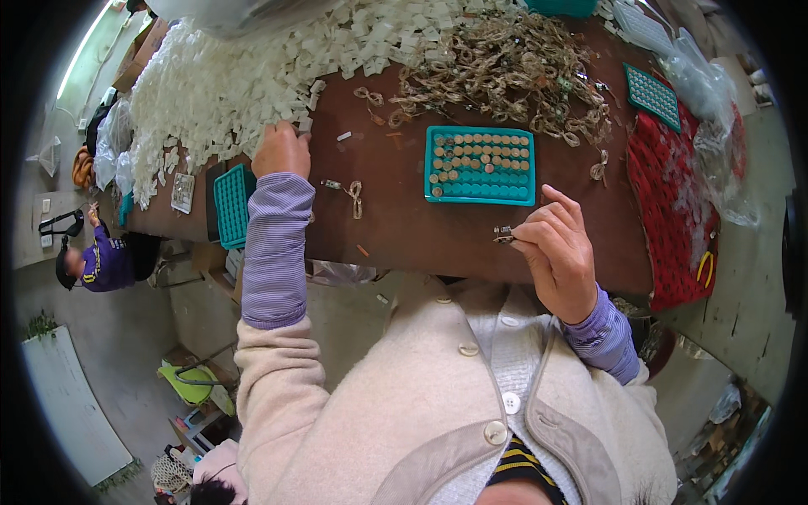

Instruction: The person inserts small metallic components into white plastic housings and tests each unit with a red light indicator. Completed units are placed on the table while the person continues assembling additional units from a tray of components.

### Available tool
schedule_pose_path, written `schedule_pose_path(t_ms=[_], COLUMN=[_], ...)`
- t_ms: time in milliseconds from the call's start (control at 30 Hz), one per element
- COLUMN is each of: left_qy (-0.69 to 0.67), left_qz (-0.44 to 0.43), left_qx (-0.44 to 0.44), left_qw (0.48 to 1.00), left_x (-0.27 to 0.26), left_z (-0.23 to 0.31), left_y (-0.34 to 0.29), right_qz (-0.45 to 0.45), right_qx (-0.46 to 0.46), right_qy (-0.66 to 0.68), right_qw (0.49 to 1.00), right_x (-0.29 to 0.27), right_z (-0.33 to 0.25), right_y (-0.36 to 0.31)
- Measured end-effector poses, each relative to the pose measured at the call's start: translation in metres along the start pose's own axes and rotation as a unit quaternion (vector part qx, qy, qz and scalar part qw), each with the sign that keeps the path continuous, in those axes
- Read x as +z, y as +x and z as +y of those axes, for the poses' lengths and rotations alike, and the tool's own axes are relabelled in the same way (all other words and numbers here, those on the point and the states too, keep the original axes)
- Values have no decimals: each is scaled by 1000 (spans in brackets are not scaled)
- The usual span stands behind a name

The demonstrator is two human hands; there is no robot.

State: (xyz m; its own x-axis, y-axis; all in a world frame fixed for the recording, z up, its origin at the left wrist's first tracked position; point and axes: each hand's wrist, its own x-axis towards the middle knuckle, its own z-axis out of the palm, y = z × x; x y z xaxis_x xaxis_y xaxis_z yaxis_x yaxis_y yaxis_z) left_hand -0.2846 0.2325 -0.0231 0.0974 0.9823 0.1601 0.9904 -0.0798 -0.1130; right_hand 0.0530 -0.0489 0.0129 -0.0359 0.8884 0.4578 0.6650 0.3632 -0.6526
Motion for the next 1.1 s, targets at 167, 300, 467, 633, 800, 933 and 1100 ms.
schedule_pose_path(t_ms=[167,300,467,633,800,933,1100], left_qy=[-136,-289,-484,-658,-805,-811,-749], left_qz=[34,89,5,26,-129,-137,-65], left_qx=[68,208,386,289,76,65,167], left_qw=[988,930,785,695,574,565,638], left_x=[-22,-69,-111,-110,-81,-70,-72], left_z=[1,34,71,105,123,115,117], left_y=[-18,-65,-130,-164,-200,-194,-190], right_qz=[19,37,-3,45,91,73,8], right_qx=[9,19,-13,91,105,146,184], right_qy=[99,198,277,429,324,289,327], right_qw=[995,979,961,898,936,943,927], right_x=[-10,3,16,33,35,29,27], right_z=[-9,-26,-30,-43,-45,-47,-48], right_y=[5,23,38,13,5,1,-3])
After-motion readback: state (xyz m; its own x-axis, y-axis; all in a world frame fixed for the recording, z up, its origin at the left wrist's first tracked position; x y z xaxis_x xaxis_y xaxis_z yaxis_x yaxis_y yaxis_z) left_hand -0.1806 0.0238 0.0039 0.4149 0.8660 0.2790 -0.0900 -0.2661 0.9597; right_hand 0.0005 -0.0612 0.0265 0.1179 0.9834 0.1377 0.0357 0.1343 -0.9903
